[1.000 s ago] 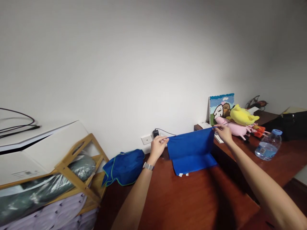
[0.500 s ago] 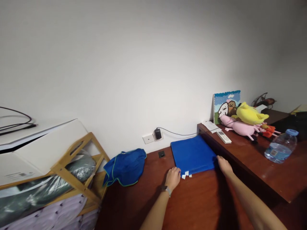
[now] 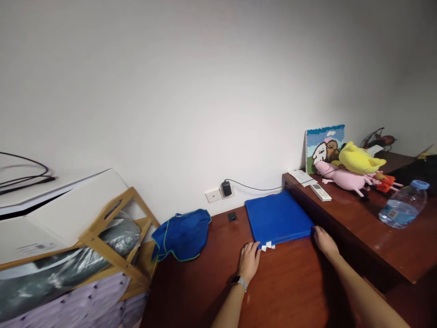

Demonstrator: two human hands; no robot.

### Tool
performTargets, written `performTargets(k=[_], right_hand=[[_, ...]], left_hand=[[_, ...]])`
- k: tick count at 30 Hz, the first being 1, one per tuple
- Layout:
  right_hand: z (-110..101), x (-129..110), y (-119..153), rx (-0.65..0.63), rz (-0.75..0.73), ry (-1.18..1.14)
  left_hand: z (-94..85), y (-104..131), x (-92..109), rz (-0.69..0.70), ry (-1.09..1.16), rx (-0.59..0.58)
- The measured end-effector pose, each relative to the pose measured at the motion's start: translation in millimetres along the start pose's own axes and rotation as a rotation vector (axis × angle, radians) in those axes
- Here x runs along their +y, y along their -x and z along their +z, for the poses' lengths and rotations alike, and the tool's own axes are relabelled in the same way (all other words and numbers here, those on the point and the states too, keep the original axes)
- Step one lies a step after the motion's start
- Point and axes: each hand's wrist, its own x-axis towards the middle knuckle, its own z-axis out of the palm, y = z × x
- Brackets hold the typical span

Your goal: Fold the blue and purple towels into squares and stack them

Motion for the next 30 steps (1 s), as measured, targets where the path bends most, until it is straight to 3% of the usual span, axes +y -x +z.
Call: performTargets(k=[4,8,12,14,16,19,24,27,30], right_hand=[[13.6,-14.5,37.8,0.235,-0.140,0.019],[38.1,-44.7,116.1,0.392,-0.343,-0.081],[60.7,-107.8,205.7,0.294,-0.606,-0.224],[67.2,-154.8,236.8,0.193,-0.773,-0.281],[70.4,-210.7,252.0,0.077,-0.881,-0.324],[72.1,-304.1,245.2,-0.125,-0.866,-0.343],[84.7,-449.1,192.4,-0.369,-0.830,-0.151],[100.7,-503.8,164.8,-0.399,-0.797,-0.055],[115.0,-524.0,151.3,-0.381,-0.743,-0.036]], left_hand=[[-18.2,48.2,-12.1,0.027,0.024,-0.053],[-67.4,127.1,-72.7,-0.026,-0.150,0.095],[-132.8,196.5,-145.6,-0.188,-0.362,0.245],[-156.0,215.5,-164.6,-0.220,-0.399,0.254],[-167.9,223.3,-169.5,-0.228,-0.396,0.245],[-170.4,223.4,-163.0,-0.251,-0.377,0.235],[-169.0,224.3,-152.7,-0.293,-0.314,0.229],[-170.2,227.1,-150.5,-0.316,-0.282,0.213],[-170.7,228.3,-149.2,-0.337,-0.263,0.196]])
